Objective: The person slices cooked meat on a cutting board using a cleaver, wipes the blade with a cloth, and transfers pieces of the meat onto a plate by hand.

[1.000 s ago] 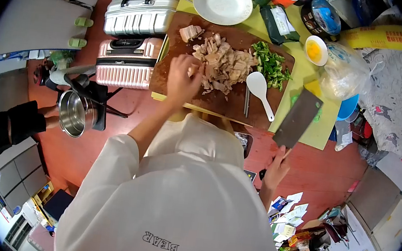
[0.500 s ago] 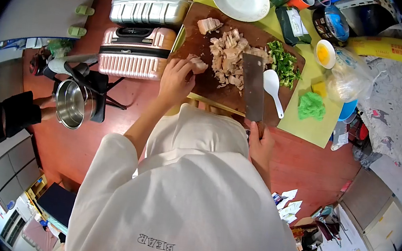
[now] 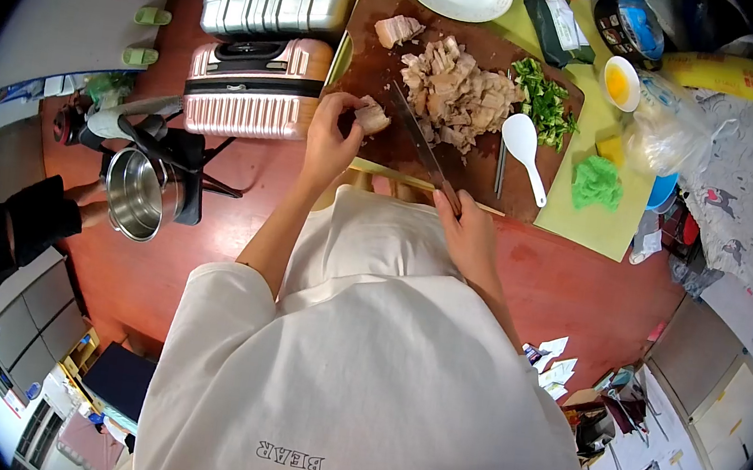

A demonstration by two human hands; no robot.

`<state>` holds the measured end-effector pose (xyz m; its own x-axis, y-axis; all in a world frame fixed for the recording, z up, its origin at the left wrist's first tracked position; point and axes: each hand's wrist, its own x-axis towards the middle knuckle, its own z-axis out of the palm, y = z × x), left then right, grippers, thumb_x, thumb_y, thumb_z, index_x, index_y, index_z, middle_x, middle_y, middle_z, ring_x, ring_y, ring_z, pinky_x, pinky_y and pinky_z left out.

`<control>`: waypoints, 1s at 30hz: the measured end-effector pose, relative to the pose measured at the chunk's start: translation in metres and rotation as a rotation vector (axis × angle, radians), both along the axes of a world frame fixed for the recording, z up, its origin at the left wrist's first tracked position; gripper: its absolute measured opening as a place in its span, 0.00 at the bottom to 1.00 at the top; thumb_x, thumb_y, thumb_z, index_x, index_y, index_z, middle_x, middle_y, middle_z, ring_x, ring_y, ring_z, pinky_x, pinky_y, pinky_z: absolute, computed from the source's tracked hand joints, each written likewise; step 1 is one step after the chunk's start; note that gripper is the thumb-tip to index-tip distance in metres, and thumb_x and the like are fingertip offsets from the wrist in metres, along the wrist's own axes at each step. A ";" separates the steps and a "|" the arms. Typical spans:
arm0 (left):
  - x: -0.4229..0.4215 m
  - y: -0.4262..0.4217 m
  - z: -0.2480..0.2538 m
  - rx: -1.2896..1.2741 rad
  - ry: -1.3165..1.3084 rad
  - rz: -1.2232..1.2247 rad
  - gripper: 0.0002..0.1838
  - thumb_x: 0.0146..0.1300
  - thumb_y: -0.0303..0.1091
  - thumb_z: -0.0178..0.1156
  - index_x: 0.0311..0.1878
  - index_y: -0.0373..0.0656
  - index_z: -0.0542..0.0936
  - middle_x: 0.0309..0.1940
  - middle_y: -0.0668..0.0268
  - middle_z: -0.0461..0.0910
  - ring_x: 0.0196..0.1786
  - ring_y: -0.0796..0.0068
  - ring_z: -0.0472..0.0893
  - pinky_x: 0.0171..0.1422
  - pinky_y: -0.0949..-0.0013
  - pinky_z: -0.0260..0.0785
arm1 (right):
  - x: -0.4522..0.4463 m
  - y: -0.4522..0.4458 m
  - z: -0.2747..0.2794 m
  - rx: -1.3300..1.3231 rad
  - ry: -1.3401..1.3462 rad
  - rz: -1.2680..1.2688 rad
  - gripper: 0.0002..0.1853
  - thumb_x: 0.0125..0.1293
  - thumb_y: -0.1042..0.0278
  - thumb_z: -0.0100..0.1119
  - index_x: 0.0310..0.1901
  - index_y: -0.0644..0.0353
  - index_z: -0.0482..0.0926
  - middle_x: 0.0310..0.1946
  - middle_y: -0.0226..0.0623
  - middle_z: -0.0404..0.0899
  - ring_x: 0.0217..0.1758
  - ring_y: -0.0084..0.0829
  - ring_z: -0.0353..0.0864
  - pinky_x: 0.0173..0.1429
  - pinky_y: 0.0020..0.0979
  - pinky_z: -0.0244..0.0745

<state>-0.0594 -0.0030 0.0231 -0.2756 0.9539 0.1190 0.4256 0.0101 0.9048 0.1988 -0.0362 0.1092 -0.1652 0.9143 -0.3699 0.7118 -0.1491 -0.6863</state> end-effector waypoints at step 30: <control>0.001 0.006 -0.004 0.026 0.196 -0.200 0.23 0.46 0.24 0.70 0.49 0.36 0.78 0.48 0.54 0.77 0.52 0.49 0.75 0.58 0.56 0.70 | -0.048 0.027 0.023 0.034 -0.300 0.195 0.24 0.75 0.46 0.54 0.33 0.62 0.75 0.19 0.49 0.80 0.22 0.53 0.82 0.26 0.49 0.75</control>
